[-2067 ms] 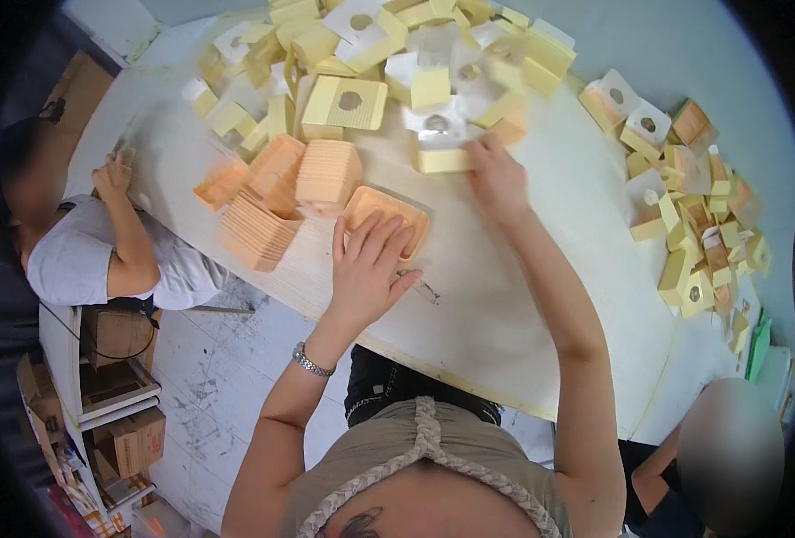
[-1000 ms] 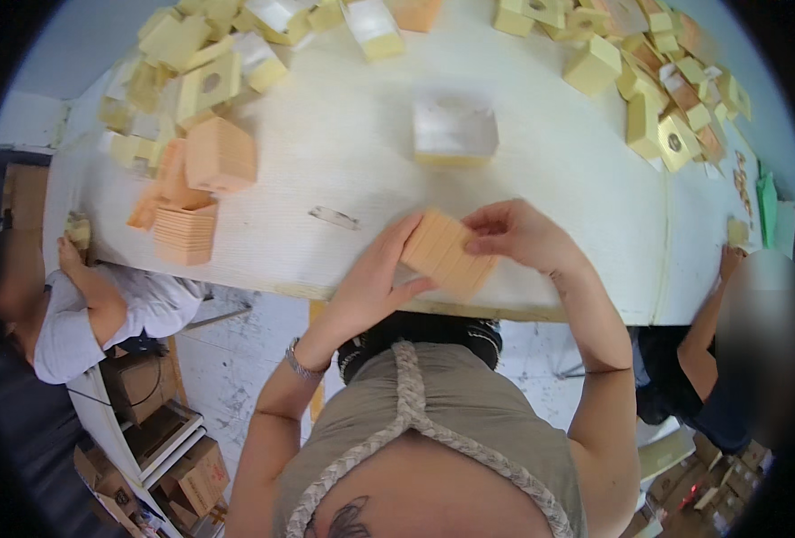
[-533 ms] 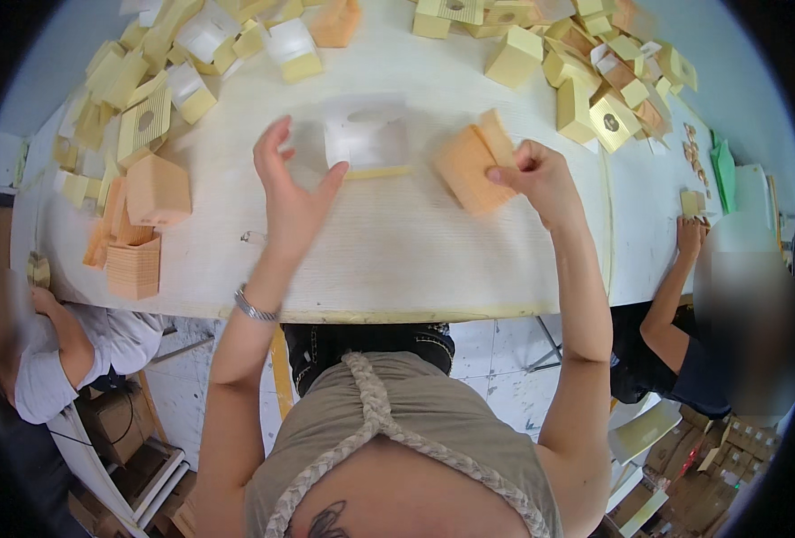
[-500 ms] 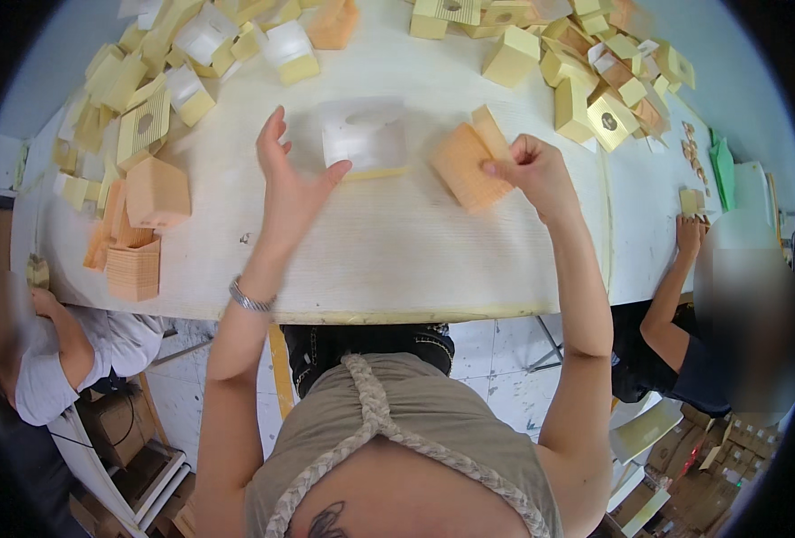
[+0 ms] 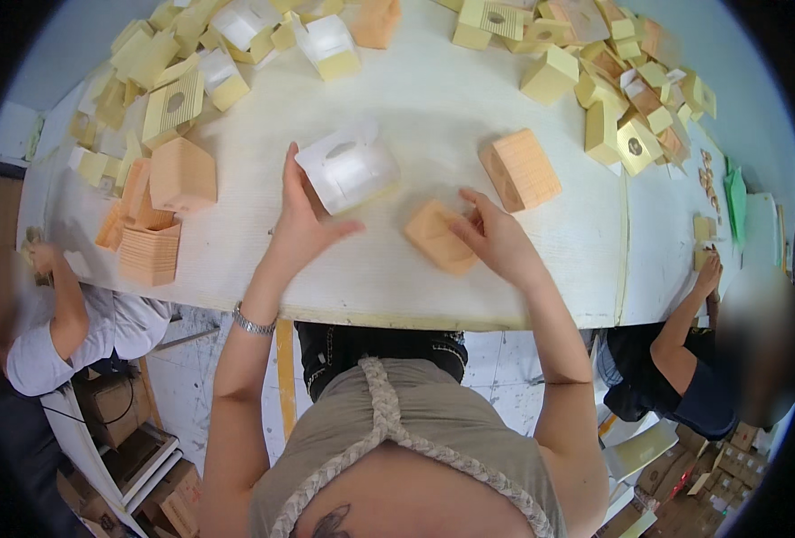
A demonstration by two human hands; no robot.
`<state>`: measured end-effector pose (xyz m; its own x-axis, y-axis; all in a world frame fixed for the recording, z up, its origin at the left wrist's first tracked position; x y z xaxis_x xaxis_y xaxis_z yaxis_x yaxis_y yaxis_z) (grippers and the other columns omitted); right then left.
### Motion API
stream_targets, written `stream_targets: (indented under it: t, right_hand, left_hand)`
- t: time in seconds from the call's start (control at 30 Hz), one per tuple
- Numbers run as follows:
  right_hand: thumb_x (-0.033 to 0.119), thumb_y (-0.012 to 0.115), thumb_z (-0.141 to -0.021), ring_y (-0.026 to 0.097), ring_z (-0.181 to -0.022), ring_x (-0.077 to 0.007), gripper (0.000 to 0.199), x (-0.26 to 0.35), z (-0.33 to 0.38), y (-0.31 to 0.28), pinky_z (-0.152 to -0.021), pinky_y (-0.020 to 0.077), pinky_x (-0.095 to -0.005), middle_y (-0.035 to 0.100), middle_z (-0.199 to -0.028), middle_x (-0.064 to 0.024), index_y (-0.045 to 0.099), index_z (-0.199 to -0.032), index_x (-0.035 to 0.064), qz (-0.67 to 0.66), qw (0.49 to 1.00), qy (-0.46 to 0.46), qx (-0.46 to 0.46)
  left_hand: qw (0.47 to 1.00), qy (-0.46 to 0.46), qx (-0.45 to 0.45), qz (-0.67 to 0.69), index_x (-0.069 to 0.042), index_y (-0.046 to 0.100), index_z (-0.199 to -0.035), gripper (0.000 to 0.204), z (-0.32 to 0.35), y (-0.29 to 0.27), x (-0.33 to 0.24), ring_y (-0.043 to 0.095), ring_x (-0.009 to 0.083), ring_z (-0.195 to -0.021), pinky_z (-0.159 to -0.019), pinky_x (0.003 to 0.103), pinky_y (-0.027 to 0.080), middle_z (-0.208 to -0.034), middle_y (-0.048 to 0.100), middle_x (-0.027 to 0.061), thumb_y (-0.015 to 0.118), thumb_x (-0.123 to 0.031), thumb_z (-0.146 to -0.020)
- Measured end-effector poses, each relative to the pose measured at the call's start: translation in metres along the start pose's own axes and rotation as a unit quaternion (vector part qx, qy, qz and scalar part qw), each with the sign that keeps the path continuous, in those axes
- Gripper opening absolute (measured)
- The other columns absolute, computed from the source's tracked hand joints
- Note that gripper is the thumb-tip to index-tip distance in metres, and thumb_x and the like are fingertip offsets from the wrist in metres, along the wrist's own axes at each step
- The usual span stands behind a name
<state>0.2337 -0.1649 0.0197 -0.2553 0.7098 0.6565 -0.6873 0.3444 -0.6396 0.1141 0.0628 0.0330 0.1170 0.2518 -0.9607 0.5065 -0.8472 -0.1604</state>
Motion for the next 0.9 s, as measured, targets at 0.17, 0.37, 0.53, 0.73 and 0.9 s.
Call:
stream_targets:
  t: [0.17,0.37,0.53,0.73,0.9]
  right_hand:
    - [0.021,0.071,-0.084,0.051,-0.116,-0.0356,0.054,0.057,0.03,0.001,-0.095,0.0471,-0.041,0.054,-0.128,-0.0169,0.055,-0.133,0.0034,0.281,0.894,-0.266,-0.224]
    - [0.016,0.072,-0.078,0.05,-0.116,-0.0342,0.051,0.09,0.057,0.001,-0.094,0.0474,-0.0396,0.051,-0.134,-0.0169,0.063,-0.129,0.015,0.217,0.896,-0.37,-0.112]
    - [0.016,0.073,-0.075,0.052,-0.116,-0.0323,0.035,0.163,0.031,0.021,-0.095,0.0471,-0.0399,0.056,-0.129,-0.0134,0.07,-0.11,0.012,0.397,0.797,-0.431,-0.145]
    - [0.012,0.065,-0.081,0.052,-0.121,-0.0319,0.026,0.148,-0.001,0.042,-0.098,0.0475,-0.0392,0.057,-0.13,-0.0126,0.069,-0.104,0.0018,0.267,0.838,-0.468,-0.088]
    - [0.007,0.065,-0.079,0.055,-0.119,-0.0293,0.031,0.144,0.017,0.033,-0.092,0.0524,-0.0368,0.062,-0.123,-0.0115,0.068,-0.109,-0.0025,0.357,0.769,-0.522,-0.094]
  left_hand:
    - [0.995,-0.045,0.012,-0.085,0.003,0.019,-0.149,0.104,-0.002,0.0,0.017,0.042,0.0341,-0.135,-0.109,0.038,0.038,-0.144,0.041,0.0228,0.084,-0.007,-0.069]
    - [0.993,-0.044,0.077,-0.08,-0.004,0.024,-0.15,0.104,-0.004,0.009,0.009,0.047,0.0289,-0.13,-0.106,0.037,0.042,-0.141,0.045,0.0176,0.086,-0.008,-0.066]
    - [0.986,-0.024,0.093,-0.133,-0.014,0.029,-0.15,0.106,0.004,0.013,0.006,0.053,0.0333,-0.12,-0.098,0.039,0.047,-0.131,0.052,0.0163,0.089,-0.02,-0.063]
    - [0.982,0.003,0.09,-0.166,-0.008,0.03,-0.148,0.109,-0.004,0.01,0.005,0.054,0.0353,-0.117,-0.095,0.039,0.048,-0.128,0.052,0.0175,0.091,-0.025,-0.059]
    - [0.976,-0.028,0.1,-0.192,-0.005,0.034,-0.144,0.105,0.001,0.012,0.011,0.055,0.0358,-0.115,-0.093,0.04,0.049,-0.128,0.053,0.017,0.092,-0.026,-0.06]
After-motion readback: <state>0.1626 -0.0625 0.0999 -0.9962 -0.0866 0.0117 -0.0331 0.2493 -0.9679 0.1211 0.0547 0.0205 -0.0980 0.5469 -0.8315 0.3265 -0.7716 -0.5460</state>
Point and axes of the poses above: each hand's wrist, its own z-axis away from the middle knuckle, its own y-axis out of the palm, x = y × z, the point moved 10 cm from there along -z, towards the middle knuckle
